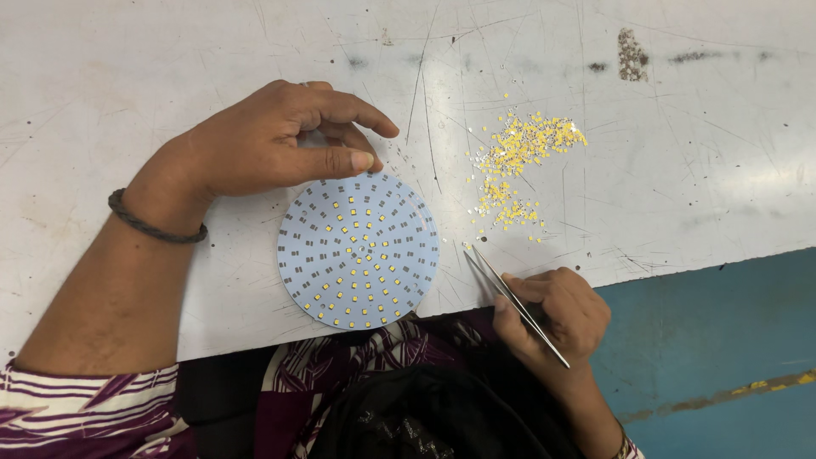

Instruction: The person uses tweezers to pick up small yellow LED components from a pile on the table and places them one by one onto designated spots on a circular LED board. The board is held steady with the left hand while the right hand performs the placement.

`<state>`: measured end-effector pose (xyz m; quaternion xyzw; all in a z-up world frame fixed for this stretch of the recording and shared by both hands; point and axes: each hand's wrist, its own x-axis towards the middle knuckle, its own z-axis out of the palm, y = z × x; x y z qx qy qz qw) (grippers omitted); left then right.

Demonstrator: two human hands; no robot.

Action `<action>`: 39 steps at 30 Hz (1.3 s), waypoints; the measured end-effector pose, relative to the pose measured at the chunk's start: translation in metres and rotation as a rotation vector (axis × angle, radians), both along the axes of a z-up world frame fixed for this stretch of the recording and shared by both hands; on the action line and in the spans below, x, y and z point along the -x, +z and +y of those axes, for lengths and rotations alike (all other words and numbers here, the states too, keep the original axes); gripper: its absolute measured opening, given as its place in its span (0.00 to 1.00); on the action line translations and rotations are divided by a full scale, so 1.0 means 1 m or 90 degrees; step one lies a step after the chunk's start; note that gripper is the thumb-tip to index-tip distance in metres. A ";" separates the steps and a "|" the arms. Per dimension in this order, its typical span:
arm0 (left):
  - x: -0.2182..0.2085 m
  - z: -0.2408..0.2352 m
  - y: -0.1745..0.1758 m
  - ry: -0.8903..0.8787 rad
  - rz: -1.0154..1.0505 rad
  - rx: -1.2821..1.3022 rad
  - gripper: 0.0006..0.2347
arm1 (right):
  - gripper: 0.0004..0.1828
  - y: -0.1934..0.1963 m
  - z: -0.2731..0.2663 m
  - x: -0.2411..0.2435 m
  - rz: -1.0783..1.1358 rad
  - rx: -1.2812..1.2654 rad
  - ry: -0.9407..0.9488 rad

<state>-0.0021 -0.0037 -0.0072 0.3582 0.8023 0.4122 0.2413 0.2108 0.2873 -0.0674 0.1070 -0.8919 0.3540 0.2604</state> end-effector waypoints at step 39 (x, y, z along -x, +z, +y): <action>0.004 -0.007 0.009 -0.004 -0.011 0.046 0.20 | 0.07 0.004 -0.030 -0.012 -0.063 0.054 0.098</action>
